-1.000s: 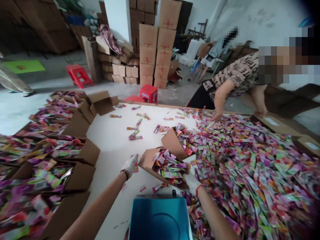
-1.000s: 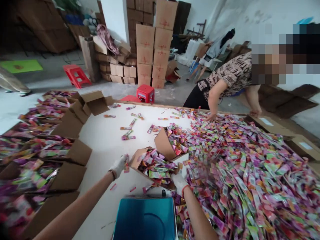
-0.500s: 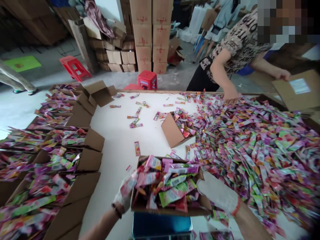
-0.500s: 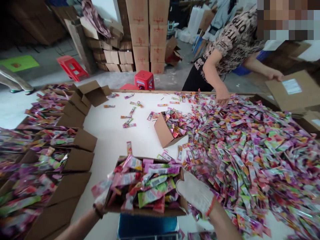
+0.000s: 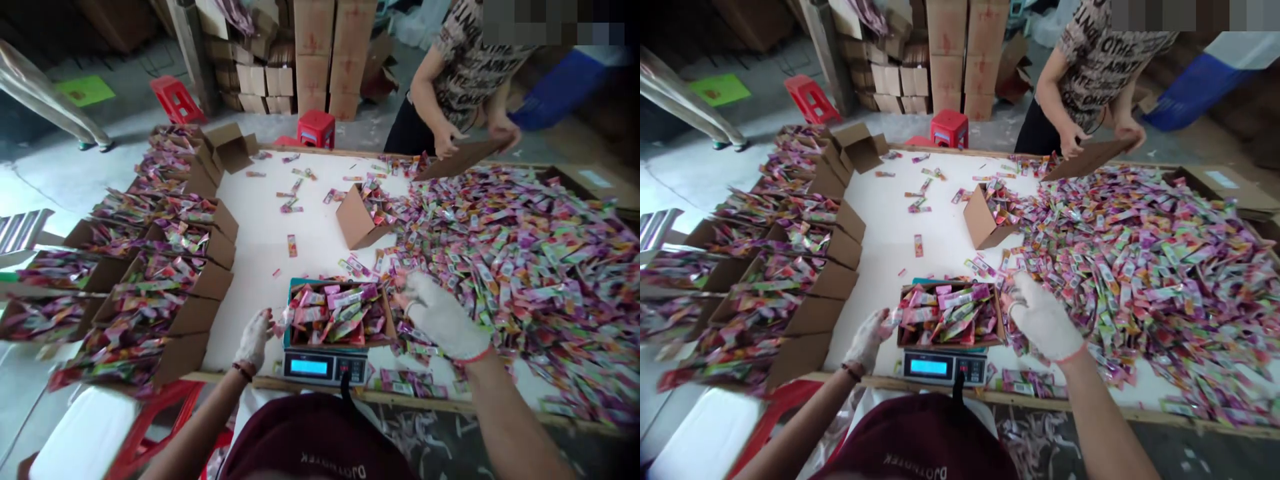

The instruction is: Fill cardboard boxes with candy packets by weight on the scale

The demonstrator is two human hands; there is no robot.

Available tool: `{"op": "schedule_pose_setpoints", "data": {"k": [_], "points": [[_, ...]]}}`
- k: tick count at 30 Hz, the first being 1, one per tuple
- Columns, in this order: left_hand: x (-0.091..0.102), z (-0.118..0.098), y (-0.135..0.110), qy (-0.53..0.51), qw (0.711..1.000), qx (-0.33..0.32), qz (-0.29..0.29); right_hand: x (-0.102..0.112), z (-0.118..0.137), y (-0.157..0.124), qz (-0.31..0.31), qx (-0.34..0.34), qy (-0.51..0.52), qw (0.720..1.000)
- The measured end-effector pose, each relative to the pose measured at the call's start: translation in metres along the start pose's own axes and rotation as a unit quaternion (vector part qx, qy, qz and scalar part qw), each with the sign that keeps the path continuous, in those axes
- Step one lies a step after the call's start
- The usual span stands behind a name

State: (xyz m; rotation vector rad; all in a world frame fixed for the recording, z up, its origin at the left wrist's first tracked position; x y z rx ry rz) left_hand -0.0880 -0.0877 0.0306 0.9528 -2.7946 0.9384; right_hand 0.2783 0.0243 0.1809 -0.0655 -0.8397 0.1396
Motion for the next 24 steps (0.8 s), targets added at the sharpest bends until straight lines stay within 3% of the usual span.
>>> {"op": "schedule_pose_setpoints", "data": {"k": [2, 4, 8, 12, 17, 21, 24], "points": [[0.021, 0.001, -0.006, -0.027, 0.999, 0.02, -0.033, 0.014, 0.024, -0.004, -0.033, 0.085, -0.015, 0.996], [0.036, -0.005, -0.018, -0.053, 0.998, 0.014, -0.043, 0.015, 0.051, -0.006, -0.018, 0.184, -0.051, 0.981], [0.044, -0.041, -0.054, -0.096, 0.991, -0.089, -0.01, -0.004, 0.092, -0.008, 0.039, 0.314, -0.13, 0.94], [0.035, -0.075, -0.089, -0.052, 0.98, -0.191, 0.017, -0.019, 0.11, -0.014, 0.091, 0.351, -0.17, 0.916], [0.022, -0.095, -0.11, 0.047, 0.964, -0.26, 0.029, -0.022, 0.115, -0.022, 0.111, 0.38, -0.202, 0.896], [0.012, -0.108, -0.118, 0.198, 0.918, -0.342, -0.012, -0.029, 0.111, -0.026, 0.125, 0.391, -0.244, 0.879], [0.0, -0.111, -0.122, 0.303, 0.882, -0.359, -0.03, -0.05, 0.101, -0.028, 0.157, 0.371, -0.292, 0.867]]}}
Point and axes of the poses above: each hand's wrist, its own y-axis towards the middle knuckle, its own x-axis out of the back of the hand, z = x × y, the point moved 3 cm from there along y, towards the middle knuckle, and after that the axes turned 10 degrees about -z, right-handed, at the moved point
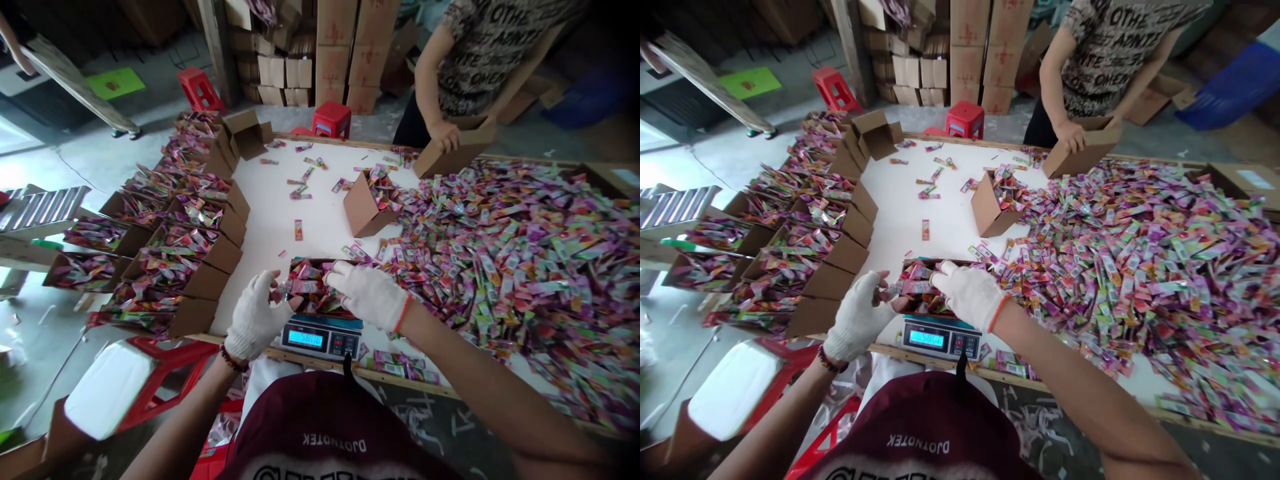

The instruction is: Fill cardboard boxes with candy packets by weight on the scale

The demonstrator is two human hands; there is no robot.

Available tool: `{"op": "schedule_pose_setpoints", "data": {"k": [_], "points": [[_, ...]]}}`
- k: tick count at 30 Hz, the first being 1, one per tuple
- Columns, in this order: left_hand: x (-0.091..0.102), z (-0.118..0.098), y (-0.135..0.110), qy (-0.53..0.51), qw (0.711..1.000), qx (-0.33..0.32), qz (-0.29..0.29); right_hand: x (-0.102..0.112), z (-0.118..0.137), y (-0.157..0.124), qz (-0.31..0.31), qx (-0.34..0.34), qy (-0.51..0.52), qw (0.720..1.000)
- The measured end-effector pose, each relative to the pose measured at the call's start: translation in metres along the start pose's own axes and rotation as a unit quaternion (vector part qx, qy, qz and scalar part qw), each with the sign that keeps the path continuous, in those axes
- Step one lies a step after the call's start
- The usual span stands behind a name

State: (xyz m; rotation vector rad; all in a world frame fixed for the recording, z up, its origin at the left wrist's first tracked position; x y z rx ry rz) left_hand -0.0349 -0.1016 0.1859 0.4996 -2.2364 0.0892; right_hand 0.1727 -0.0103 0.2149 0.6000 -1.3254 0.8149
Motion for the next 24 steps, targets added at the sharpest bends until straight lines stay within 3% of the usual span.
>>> {"op": "schedule_pose_setpoints", "data": {"k": [3, 6, 10, 14, 16, 20, 22, 24], "points": [[-0.009, -0.003, -0.001, 0.072, 0.997, 0.009, 0.02, -0.024, 0.005, 0.005, 0.029, -0.027, -0.017, 0.999], [-0.006, -0.006, -0.003, 0.091, 0.996, -0.025, 0.005, -0.03, 0.008, 0.007, 0.012, -0.018, 0.0, 1.0], [0.029, -0.026, -0.009, 0.04, 0.996, -0.077, -0.026, 0.003, -0.002, -0.012, -0.028, -0.007, 0.055, 0.998], [0.055, -0.072, -0.012, -0.052, 0.989, -0.135, -0.036, 0.051, -0.031, -0.061, -0.086, -0.052, 0.072, 0.992], [0.047, -0.1, -0.008, -0.13, 0.978, -0.161, -0.014, 0.072, -0.045, -0.091, -0.127, -0.083, 0.016, 0.988], [0.004, -0.151, 0.001, -0.288, 0.926, -0.225, 0.093, 0.108, -0.047, -0.134, -0.247, -0.165, -0.076, 0.952], [-0.007, -0.165, 0.003, -0.327, 0.895, -0.283, 0.115, 0.116, -0.039, -0.139, -0.308, -0.231, -0.067, 0.92], [-0.008, -0.165, 0.003, -0.321, 0.887, -0.315, 0.101, 0.108, -0.028, -0.127, -0.307, -0.239, -0.022, 0.921]]}}
Point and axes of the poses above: each hand's wrist, its own y-axis towards the middle knuckle, its own x-axis out of the back of the hand, z = x × y, the point moved 3 cm from there along y, towards the middle knuckle, and after that the axes turned 10 degrees about -z, right-handed, at the moved point
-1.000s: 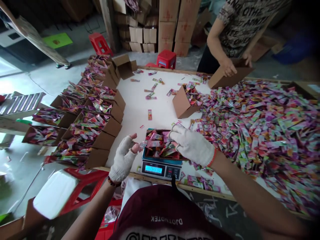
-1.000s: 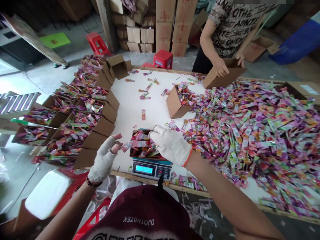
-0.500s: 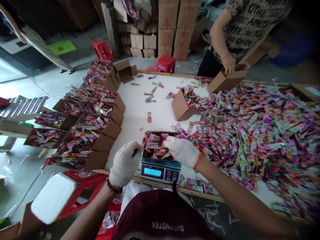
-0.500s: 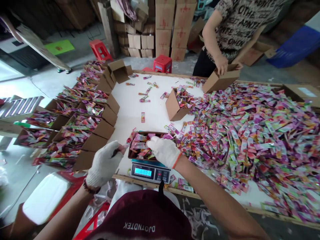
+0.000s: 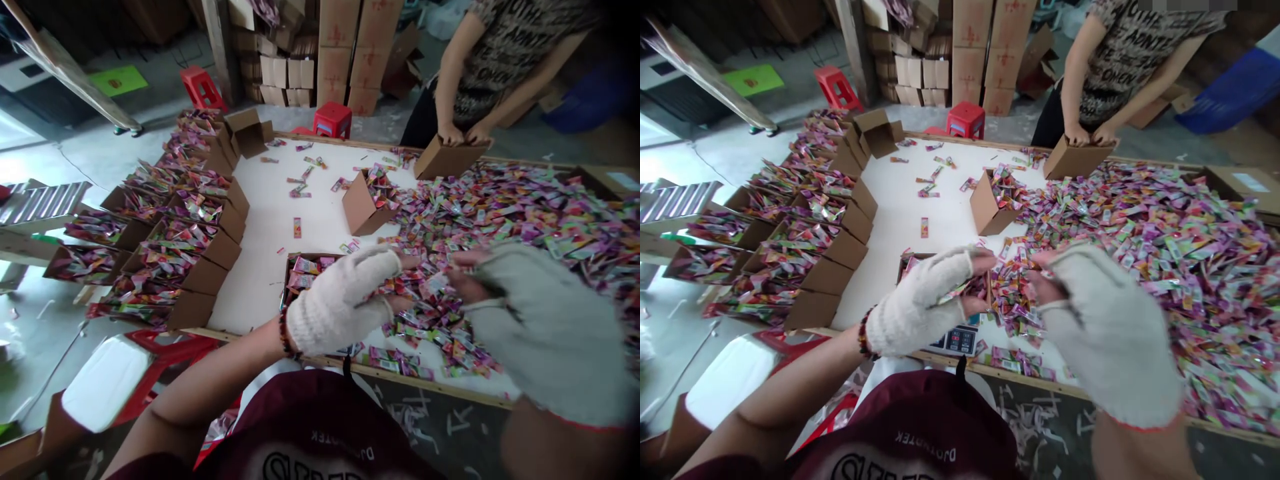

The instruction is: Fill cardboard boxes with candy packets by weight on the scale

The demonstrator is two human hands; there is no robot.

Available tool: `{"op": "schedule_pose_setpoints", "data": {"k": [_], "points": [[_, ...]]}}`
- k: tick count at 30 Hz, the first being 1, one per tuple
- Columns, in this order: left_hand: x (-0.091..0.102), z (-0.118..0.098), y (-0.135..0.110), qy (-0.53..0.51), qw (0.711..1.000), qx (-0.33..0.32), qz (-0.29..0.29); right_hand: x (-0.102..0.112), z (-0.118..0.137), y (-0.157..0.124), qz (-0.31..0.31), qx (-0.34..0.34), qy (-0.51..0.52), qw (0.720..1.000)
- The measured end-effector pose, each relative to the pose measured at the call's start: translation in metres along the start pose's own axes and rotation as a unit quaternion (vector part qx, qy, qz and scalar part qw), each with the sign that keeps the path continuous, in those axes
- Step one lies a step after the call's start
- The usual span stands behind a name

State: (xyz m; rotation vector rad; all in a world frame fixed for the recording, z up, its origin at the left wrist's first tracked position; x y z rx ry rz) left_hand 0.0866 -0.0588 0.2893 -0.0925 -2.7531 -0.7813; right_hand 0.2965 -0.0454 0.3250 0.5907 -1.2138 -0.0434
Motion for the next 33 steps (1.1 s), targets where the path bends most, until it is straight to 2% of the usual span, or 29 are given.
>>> {"op": "schedule_pose_setpoints", "data": {"k": [2, 4, 6, 8, 11, 14, 17, 24, 26, 29, 33], "points": [[0.013, 0.006, -0.009, 0.031, 0.998, 0.036, -0.03, -0.033, 0.019, 0.0, 0.103, 0.046, 0.048, 0.992], [0.033, 0.018, -0.026, 0.05, 0.987, 0.132, -0.082, -0.077, 0.036, -0.001, 0.232, 0.093, 0.037, 0.968], [0.053, 0.034, -0.05, 0.054, 0.96, 0.238, -0.136, -0.118, 0.048, -0.003, 0.32, 0.116, -0.005, 0.94], [0.07, 0.048, -0.076, 0.062, 0.931, 0.315, -0.174, -0.147, 0.056, -0.005, 0.349, 0.126, -0.033, 0.928], [0.088, 0.061, -0.116, 0.095, 0.896, 0.382, -0.208, -0.165, 0.063, -0.006, 0.336, 0.143, -0.041, 0.93], [0.094, 0.069, -0.148, 0.108, 0.867, 0.436, -0.214, -0.163, 0.063, -0.005, 0.313, 0.17, -0.039, 0.934], [0.09, 0.074, -0.162, 0.096, 0.86, 0.454, -0.212, -0.156, 0.062, -0.004, 0.296, 0.192, -0.039, 0.935], [0.068, 0.072, -0.144, 0.055, 0.892, 0.399, -0.205, -0.163, 0.065, -0.007, 0.29, 0.204, -0.043, 0.934], [0.066, 0.072, -0.142, 0.045, 0.897, 0.389, -0.203, -0.159, 0.065, -0.005, 0.29, 0.2, -0.021, 0.936], [0.07, 0.073, -0.146, 0.06, 0.895, 0.394, -0.201, -0.135, 0.053, -0.002, 0.292, 0.179, 0.026, 0.939], [0.081, 0.075, -0.157, 0.083, 0.88, 0.421, -0.206, -0.089, 0.0, -0.011, 0.292, 0.06, 0.048, 0.953]]}}
Point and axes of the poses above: each hand's wrist, its own y-axis towards the middle knuckle, its own x-axis out of the back of the hand, z = x × y, the point moved 3 cm from there along y, towards the middle knuckle, and after that the axes turned 10 degrees about -z, right-handed, at the moved point
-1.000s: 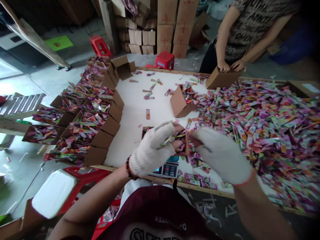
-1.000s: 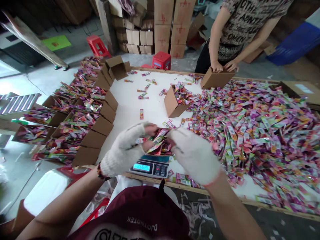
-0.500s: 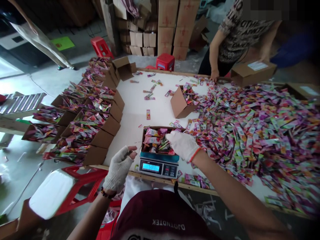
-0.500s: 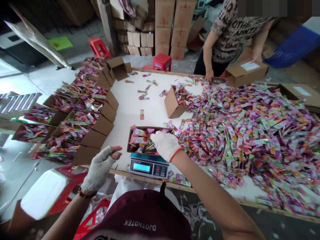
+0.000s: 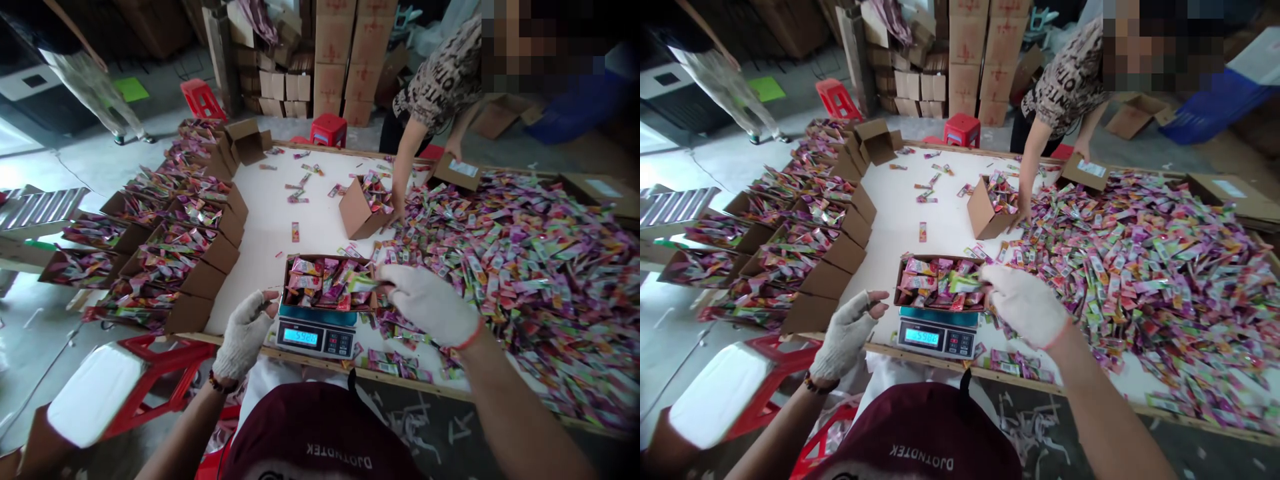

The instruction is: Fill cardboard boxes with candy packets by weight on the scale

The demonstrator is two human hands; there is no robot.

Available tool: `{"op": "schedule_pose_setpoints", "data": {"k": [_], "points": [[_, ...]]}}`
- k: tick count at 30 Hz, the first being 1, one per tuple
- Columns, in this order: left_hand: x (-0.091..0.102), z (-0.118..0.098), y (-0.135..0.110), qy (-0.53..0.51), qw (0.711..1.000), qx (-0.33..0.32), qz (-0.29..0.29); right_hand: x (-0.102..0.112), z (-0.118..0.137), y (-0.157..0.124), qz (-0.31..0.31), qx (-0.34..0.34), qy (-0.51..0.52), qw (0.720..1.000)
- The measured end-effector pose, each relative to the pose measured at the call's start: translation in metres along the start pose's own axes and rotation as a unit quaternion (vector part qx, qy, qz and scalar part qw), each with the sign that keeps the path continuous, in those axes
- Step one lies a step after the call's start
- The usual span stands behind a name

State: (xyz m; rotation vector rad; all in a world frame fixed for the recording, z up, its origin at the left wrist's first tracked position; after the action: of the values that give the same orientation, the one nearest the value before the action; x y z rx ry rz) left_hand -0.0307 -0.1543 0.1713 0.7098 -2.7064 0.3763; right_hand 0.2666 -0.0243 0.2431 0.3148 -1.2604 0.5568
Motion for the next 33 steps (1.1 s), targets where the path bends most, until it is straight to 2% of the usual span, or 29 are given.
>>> {"op": "schedule_pose_setpoints", "data": {"k": [3, 5, 7, 10, 13, 16, 20, 24, 29, 33], "points": [[0.009, 0.008, -0.001, 0.018, 0.999, 0.021, -0.019, 0.017, -0.042, -0.029, -0.025, -0.089, -0.086, 0.992], [0.014, 0.014, -0.002, 0.031, 0.998, 0.035, -0.03, 0.021, -0.052, -0.034, -0.053, -0.1, -0.138, 0.984], [0.017, 0.02, -0.005, 0.031, 0.998, 0.051, -0.034, 0.019, -0.039, -0.026, -0.064, -0.041, -0.138, 0.988], [0.019, 0.027, -0.01, 0.021, 0.997, 0.072, -0.027, 0.005, 0.006, 0.004, -0.041, 0.049, -0.104, 0.993], [0.023, 0.03, -0.015, 0.008, 0.997, 0.074, -0.025, -0.013, 0.047, 0.036, -0.008, 0.08, -0.115, 0.99], [0.031, 0.038, -0.02, -0.006, 0.997, 0.067, -0.04, -0.03, 0.069, 0.058, 0.01, 0.124, -0.135, 0.983], [0.045, 0.056, -0.027, -0.014, 0.995, 0.083, -0.061, -0.041, 0.076, 0.071, 0.028, 0.146, -0.16, 0.976], [0.049, 0.063, -0.03, -0.03, 0.992, 0.097, -0.07, -0.041, 0.077, 0.072, 0.035, 0.149, -0.16, 0.975], [0.041, 0.051, -0.025, -0.045, 0.993, 0.093, -0.061, -0.037, 0.077, 0.066, 0.036, 0.134, -0.153, 0.978], [0.029, 0.039, -0.015, -0.019, 0.997, 0.072, -0.038, -0.037, 0.073, 0.064, 0.039, 0.122, -0.156, 0.979]]}}
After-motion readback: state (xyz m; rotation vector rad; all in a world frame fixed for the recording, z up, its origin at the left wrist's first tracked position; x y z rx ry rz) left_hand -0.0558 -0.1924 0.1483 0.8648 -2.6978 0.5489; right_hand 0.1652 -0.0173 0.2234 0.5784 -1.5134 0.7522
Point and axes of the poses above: each hand's wrist, its own y-axis towards the middle knuckle, its own x-axis out of the back of the hand, z = x × y, the point moved 3 cm from there along y, towards the middle knuckle, and after that the axes turned 10 degrees about -z, right-handed, at the moved point
